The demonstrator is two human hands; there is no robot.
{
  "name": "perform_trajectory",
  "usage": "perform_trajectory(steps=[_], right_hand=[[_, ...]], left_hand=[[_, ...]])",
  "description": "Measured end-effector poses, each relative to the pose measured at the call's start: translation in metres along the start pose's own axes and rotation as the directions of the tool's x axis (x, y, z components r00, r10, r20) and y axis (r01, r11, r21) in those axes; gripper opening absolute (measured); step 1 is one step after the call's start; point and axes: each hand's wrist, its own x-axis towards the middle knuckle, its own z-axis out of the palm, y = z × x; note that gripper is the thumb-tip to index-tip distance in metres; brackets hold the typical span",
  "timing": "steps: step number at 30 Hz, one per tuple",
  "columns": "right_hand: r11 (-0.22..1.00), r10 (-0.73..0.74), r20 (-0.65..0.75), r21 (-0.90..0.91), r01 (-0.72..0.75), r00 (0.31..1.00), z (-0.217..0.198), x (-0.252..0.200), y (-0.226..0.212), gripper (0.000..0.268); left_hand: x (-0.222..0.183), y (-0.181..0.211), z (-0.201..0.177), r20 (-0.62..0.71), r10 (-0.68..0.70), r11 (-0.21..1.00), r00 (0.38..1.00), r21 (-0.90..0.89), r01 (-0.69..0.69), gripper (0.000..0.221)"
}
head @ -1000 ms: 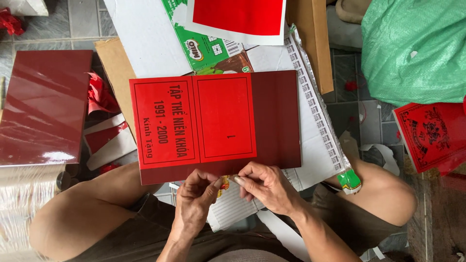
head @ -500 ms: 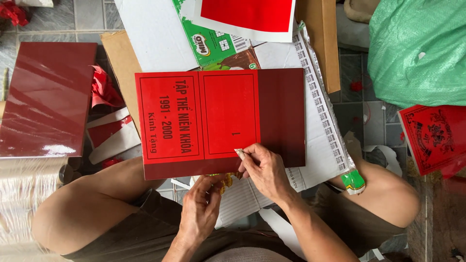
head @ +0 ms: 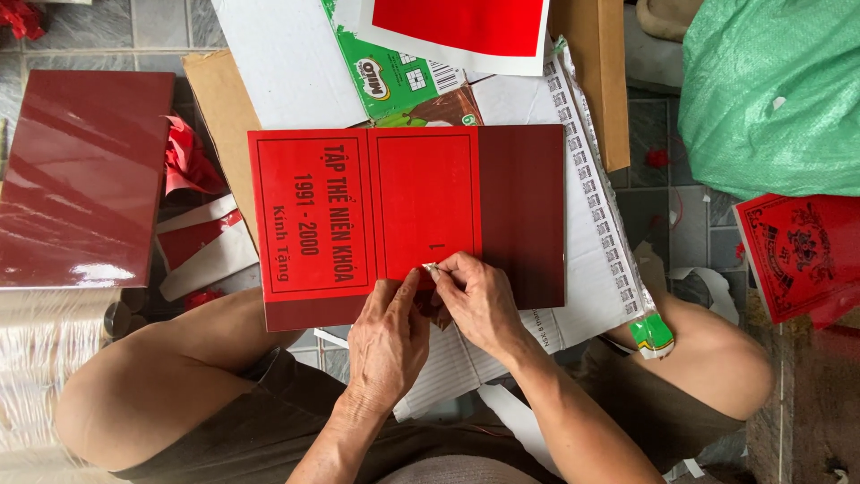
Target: The recorder is manually assembling a red notebook by peeling and sticking red paper and small labels onto a base.
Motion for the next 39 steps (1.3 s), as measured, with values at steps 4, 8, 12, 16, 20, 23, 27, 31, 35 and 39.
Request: perform_trajectory(steps=[4, 8, 12, 16, 20, 23, 27, 31, 35, 39], right_hand=[[0.999, 0.002, 0.004, 0.048, -0.002, 1.0, 0.001, 0.0, -0.001, 0.013], [1.0, -0.002, -0.014, -0.013, 0.002, 1.0, 0.001, 0.001, 0.001, 0.012], [0.999, 0.008, 0.014, 0.05, -0.008, 1.0, 0.002, 0.004, 0.013, 0.016], [0.968, 0.007, 0.084, 0.251, -0.028, 0.996, 0.003, 0.008, 0.036, 0.019], [0.894, 0.026, 0.202, 0.433, -0.113, 0.979, -0.007, -0.014, 0.007, 0.018], [0.93, 0.033, 0.327, 0.336, -0.148, 0.945, -0.01, -0.035, 0.003, 0.016], [0.929, -0.099, 0.42, 0.363, -0.068, 0.902, -0.01, -0.048, 0.002, 0.013], [0.925, -0.138, 0.231, 0.379, 0.041, 0.963, -0.002, -0.041, 0.032, 0.014], [0.976, -0.026, 0.128, 0.22, -0.002, 0.991, -0.002, -0.023, 0.007, 0.012], [0.994, 0.076, 0.068, 0.078, -0.081, 0.995, -0.001, -0.012, -0.007, 0.012]], left_hand=[[0.005, 0.002, 0.0, 0.005, 0.005, 0.999, 1.0, 0.047, -0.005, 0.056], [0.007, 0.002, 0.001, -0.016, 0.051, 0.998, 0.999, 0.046, -0.05, 0.055], [0.007, 0.0, 0.0, 0.0, 0.062, 0.997, 0.998, 0.045, -0.062, 0.056], [0.009, -0.001, -0.004, 0.0, 0.065, 0.997, 0.998, 0.043, -0.065, 0.055], [-0.007, -0.008, -0.024, -0.049, 0.045, 0.981, 0.998, -0.186, -0.053, 0.046], [-0.026, -0.026, -0.024, 0.335, -0.301, 0.686, 0.893, -0.575, 0.446, 0.011], [-0.047, -0.057, -0.007, 0.301, -0.286, 0.36, 0.91, -0.846, 0.393, 0.002], [-0.046, -0.057, -0.006, 0.024, -0.285, 0.55, 0.958, -0.814, 0.184, 0.007], [-0.033, -0.022, -0.02, -0.088, -0.053, 0.95, 0.995, -0.311, 0.023, 0.032], [-0.026, -0.01, -0.012, 0.064, -0.154, 0.988, 0.986, -0.016, 0.155, 0.045]])
